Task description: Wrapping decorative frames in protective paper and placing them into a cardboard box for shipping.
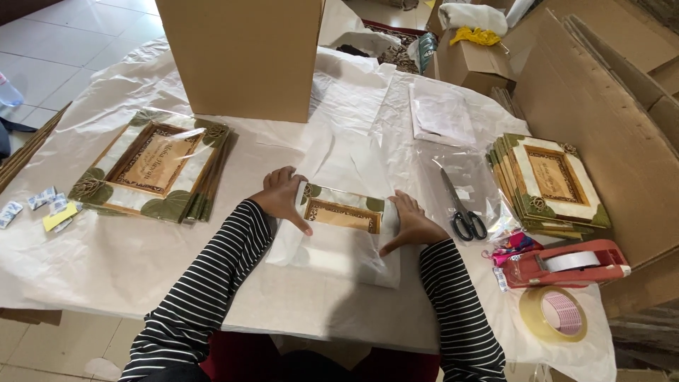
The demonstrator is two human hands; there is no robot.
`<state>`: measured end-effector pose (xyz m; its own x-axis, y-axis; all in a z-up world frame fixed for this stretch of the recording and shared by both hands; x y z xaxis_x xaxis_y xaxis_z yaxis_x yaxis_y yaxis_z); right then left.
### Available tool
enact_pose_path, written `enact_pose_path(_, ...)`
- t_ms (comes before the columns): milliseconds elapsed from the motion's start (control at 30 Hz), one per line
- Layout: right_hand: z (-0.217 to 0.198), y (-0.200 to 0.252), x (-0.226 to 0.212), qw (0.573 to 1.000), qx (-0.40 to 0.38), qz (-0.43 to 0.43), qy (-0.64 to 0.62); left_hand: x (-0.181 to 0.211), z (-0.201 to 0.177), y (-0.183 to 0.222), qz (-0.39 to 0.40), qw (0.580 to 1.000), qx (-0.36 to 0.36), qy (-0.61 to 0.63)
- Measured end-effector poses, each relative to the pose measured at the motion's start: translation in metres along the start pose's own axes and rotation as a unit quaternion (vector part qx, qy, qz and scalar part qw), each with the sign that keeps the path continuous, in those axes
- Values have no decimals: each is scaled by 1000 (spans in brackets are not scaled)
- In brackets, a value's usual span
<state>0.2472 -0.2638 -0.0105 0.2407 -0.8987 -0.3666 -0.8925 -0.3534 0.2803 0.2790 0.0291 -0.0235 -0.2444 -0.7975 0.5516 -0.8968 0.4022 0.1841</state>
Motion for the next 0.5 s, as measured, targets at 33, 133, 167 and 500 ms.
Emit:
enact_pose_path(33,1,0,0,1000,0,-1,0,-5,3,-3,-1,1000,0,0)
enact_pose_path(133,2,1,-3,1000,1,-4,-17,-11,3,-7,12,999,20,35)
enact_pose_path(167,1,3,-6,1000,4,-9,-28,-9,1,-4,15,999,22,42)
enact_pose_path(500,-3,20,-13,997,31,-25,-64,4,-7,7,64,991,52,102)
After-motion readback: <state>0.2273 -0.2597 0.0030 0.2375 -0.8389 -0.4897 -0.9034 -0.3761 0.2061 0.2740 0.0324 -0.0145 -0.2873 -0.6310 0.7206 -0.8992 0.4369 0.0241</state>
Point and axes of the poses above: each hand's wrist, its own y-axis away from the middle knuckle, its own z-axis out of the palm, x = y × z, the point moved 10 cm from there along -y, towards the middle knuckle, and after that the axes turned 3 degrees about y, right-handed, at the moved point
